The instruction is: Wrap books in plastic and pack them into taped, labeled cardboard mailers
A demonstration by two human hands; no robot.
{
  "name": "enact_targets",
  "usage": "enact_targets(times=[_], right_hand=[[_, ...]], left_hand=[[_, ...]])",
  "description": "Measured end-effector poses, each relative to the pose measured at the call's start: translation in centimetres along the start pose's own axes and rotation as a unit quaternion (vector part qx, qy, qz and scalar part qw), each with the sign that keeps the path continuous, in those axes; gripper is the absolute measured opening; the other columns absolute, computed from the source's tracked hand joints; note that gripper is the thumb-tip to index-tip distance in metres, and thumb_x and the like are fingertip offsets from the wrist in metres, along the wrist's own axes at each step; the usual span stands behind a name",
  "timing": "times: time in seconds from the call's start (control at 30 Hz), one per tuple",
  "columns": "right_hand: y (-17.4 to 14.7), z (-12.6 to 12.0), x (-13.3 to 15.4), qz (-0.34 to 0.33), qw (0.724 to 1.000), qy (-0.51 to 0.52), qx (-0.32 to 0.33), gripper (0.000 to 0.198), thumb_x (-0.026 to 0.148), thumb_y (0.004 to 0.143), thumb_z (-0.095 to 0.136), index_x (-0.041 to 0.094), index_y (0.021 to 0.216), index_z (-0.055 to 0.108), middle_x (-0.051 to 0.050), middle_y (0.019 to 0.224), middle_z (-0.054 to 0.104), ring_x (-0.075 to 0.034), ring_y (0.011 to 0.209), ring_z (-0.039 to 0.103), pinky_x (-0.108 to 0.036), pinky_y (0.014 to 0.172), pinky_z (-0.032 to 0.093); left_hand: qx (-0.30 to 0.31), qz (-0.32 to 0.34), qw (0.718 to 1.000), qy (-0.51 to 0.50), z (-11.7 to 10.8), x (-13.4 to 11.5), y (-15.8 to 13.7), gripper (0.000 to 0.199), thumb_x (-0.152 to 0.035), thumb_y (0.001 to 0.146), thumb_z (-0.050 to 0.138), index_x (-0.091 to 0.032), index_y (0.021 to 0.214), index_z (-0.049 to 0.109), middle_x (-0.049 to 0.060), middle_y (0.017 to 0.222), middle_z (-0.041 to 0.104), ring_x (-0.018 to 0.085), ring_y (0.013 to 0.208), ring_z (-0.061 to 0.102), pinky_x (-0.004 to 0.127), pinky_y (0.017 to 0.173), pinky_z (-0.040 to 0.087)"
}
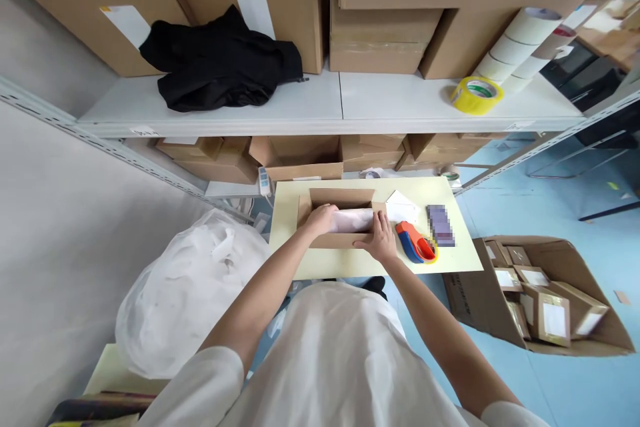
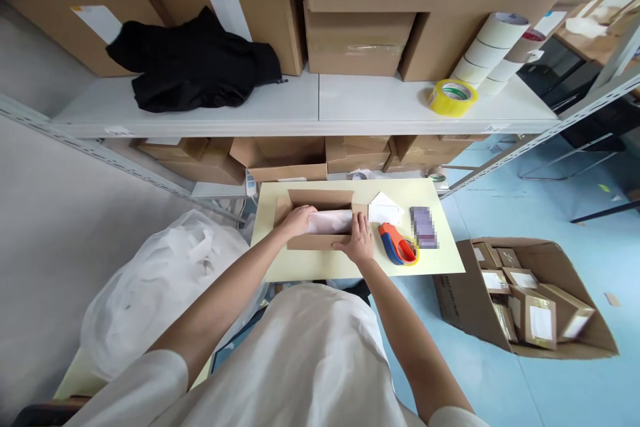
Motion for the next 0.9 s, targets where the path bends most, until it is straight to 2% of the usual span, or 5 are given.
enact_targets(times=[0.2,0.33,0.47,0.7,0.9], right_hand=[[0.0,0.0,-0.1,-0.007,0.999,0.031,0.005,0.109,0.067,0.065,0.065,0.009,0.146,0.021,-0.023,0.151,0.024,-0.037,0.141,0.018,-0.053,0.108,0.028],[-0.2,-0.5,-0.3,-0.016,0.996,0.090,0.011,0.106,0.067,0.063,0.067,0.008,0.143,0.029,-0.024,0.152,0.022,-0.037,0.142,0.015,-0.054,0.111,0.024],[-0.2,-2.8,-1.9,0.033,0.981,0.183,-0.046,0.087,0.062,0.067,0.067,0.015,0.136,0.042,-0.019,0.152,0.024,-0.036,0.141,0.020,-0.054,0.110,0.028],[0.8,-2.8,-4.4,0.208,0.862,0.461,-0.009,0.067,0.048,0.073,0.062,0.019,0.131,0.044,-0.012,0.105,0.067,-0.022,0.086,0.067,-0.041,0.079,0.056],[-0.5,-4.5,-3.8,0.152,0.917,0.368,-0.021,0.047,0.046,0.075,0.058,0.016,0.111,0.057,-0.007,0.085,0.067,-0.019,0.069,0.064,-0.037,0.068,0.056]], left_hand=[[-0.015,-0.007,0.999,0.028,1.0,-1.1,-0.6,0.039,-0.012,0.082,0.049,-0.018,0.120,0.058,0.013,0.125,0.061,0.028,0.125,0.049,0.047,0.106,0.034],[-0.156,0.039,0.986,0.053,-1.0,-2.5,-5.5,0.046,-0.025,0.086,0.051,-0.020,0.131,0.049,0.013,0.150,0.033,0.029,0.141,0.024,0.054,0.114,0.014],[-0.300,-0.106,0.947,-0.039,-2.5,2.4,-9.9,0.077,-0.042,0.079,0.061,-0.012,0.142,0.029,0.023,0.153,0.018,0.037,0.142,0.017,0.057,0.110,0.022],[-0.238,-0.170,0.923,-0.248,-0.5,7.4,-8.3,0.031,-0.025,0.082,0.050,-0.015,0.110,0.060,0.010,0.092,0.072,0.020,0.086,0.069,0.031,0.079,0.053],[-0.225,-0.104,0.944,-0.217,-0.8,5.0,-8.8,0.032,-0.014,0.081,0.042,-0.018,0.102,0.064,0.007,0.095,0.071,0.017,0.087,0.067,0.031,0.084,0.052]])
Point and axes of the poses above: each hand's wrist, its own y-axis towards the middle knuckle, its own z-axis out of the palm, x = y × z, the point moved 7 cm from there along y, towards the middle knuckle
